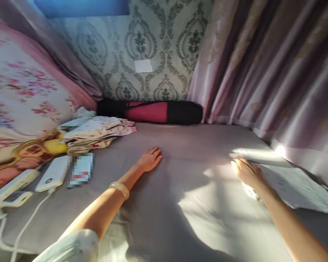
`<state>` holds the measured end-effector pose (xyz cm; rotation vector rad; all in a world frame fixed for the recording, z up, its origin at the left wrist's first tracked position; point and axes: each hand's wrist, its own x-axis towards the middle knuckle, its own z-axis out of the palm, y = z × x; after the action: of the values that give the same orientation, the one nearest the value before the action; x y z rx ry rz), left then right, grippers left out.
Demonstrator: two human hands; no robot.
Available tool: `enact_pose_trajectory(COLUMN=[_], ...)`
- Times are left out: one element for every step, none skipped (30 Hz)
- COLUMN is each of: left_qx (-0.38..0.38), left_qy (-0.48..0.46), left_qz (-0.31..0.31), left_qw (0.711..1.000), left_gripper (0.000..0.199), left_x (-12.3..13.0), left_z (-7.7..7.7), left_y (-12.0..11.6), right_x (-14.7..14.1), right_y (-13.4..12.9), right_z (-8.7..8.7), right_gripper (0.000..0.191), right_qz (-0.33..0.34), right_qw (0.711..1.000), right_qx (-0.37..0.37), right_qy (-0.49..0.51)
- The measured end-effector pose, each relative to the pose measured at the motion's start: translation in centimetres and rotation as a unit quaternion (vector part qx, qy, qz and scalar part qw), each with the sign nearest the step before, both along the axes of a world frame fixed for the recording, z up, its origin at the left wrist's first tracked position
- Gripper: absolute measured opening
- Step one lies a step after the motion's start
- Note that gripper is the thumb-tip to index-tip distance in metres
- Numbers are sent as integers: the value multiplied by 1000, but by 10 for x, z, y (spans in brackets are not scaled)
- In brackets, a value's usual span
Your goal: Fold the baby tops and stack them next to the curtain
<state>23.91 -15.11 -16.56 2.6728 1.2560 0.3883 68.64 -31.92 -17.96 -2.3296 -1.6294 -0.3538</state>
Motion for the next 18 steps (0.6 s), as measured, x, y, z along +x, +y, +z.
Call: enact_pose_trajectory(left_qx=[5, 11, 12, 13, 14, 16, 17, 16, 15, 13, 11, 9, 7, 6, 3, 0, -3, -7], left_qy=[-2, -1, 3, 6, 7, 7, 5, 7, 10, 11, 12, 12, 12, 12, 12, 13, 13, 12], left_qz=[-2, -2, -2, 2, 4, 4, 5, 8, 9, 10, 10, 9, 8, 8, 9, 9, 9, 8], left_qw=[1000, 1000, 1000, 1000, 1000, 1000, 1000, 1000, 1000, 1000, 1000, 1000, 1000, 1000, 1000, 1000, 1000, 1000], left_gripper=[51, 51, 51, 51, 52, 52, 51, 51, 51, 51, 51, 51, 51, 52, 52, 52, 53, 53], left_x=[-1, -1, 0, 0, 0, 0, 0, -1, -2, -3, -3, -4, -4, -5, -5, -5, -5, -5], left_z=[1, 1, 1, 1, 1, 0, -1, -2, -3, -4, -5, -6, -6, -7, -7, -7, -7, -7], left_y=[0, -1, -2, -2, -2, -2, -1, 0, 2, 3, 5, 6, 8, 9, 9, 10, 10, 10], right_x=[-3, -8, -16, -26, -39, -54, -70, -89, -108, -128, -148, -168, -188, -206, -222, -237, -250, -261], right_y=[10, 20, 31, 42, 53, 64, 75, 84, 93, 100, 106, 112, 116, 120, 122, 124, 126, 126], right_z=[-3, -6, -8, -11, -13, -14, -15, -15, -14, -12, -10, -7, -4, -1, 2, 5, 6, 7], right_gripper=[42, 44, 44, 45, 45, 46, 46, 46, 47, 48, 49, 49, 49, 50, 50, 50, 51, 52], right_qz=[13, 29, 41, 54, 65, 77, 92, 108, 127, 154, 174, 189, 206, 217, 224, 234, 241, 236], right_qw=[1000, 1000, 999, 998, 998, 997, 995, 993, 990, 986, 983, 980, 976, 973, 970, 967, 964, 963], right_qx=[3, 3, 1, -4, -12, -21, -32, -42, -49, -53, -56, -60, -66, -74, -84, -95, -106, -119], right_qy=[3, 5, 11, 15, 20, 24, 25, 25, 24, 21, 19, 21, 24, 28, 33, 38, 44, 48])
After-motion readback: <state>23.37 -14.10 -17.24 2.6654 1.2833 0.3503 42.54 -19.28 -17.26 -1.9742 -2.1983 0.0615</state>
